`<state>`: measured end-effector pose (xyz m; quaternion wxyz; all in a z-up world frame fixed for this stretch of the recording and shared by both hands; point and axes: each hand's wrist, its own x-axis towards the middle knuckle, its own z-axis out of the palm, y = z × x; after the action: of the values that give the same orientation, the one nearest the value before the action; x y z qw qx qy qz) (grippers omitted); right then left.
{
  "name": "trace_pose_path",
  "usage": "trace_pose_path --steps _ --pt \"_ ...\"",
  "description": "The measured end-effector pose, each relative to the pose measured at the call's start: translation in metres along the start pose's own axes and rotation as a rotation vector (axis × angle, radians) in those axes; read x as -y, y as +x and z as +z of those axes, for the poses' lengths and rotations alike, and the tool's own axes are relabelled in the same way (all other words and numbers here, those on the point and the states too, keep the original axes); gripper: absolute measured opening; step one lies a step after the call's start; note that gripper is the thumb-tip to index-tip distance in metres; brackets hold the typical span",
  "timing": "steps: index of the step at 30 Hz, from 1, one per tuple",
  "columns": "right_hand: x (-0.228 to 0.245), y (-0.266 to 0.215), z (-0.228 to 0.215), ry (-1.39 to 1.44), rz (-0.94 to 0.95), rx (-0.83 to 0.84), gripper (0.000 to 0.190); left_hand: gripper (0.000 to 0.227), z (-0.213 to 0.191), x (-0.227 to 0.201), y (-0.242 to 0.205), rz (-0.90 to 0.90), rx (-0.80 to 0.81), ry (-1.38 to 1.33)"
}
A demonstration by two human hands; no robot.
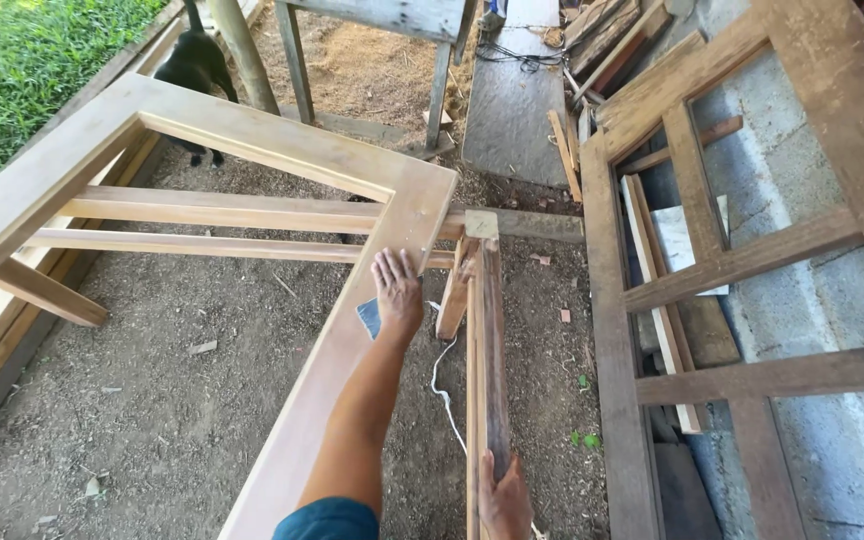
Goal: Manual sanding of wooden door or window frames using sandpaper.
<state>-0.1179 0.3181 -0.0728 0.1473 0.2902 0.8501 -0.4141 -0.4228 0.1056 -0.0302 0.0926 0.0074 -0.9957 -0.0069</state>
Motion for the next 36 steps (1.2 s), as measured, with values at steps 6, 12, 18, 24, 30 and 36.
trace_pose_path --steps 6,12,18,24,30,36 --pt "0.018 -0.016 -0.008 -0.178 0.041 -0.033 0.077 0.079 -0.01 0.013 -0.048 -0.019 -0.103 -0.112" --pt "0.026 -0.027 -0.012 -0.276 0.029 -0.089 0.08 0.096 -0.056 0.061 -0.2 0.067 0.033 -0.174" --pt "0.012 -0.026 -0.009 -0.28 -0.05 -0.176 0.081 0.101 -0.113 0.106 -0.366 0.027 0.115 -0.283" --pt "0.006 -0.017 -0.007 -0.28 -0.044 -0.174 0.082 0.099 -0.12 0.136 -0.481 -0.026 0.125 -0.173" --pt "0.008 -0.017 -0.006 -0.292 -0.007 -0.152 0.083 0.098 -0.148 0.153 -0.543 -0.078 0.115 -0.257" --pt "-0.007 -0.001 -0.003 -0.288 -0.057 -0.188 0.083 0.093 -0.16 0.163 -0.6 -0.084 0.071 -0.221"
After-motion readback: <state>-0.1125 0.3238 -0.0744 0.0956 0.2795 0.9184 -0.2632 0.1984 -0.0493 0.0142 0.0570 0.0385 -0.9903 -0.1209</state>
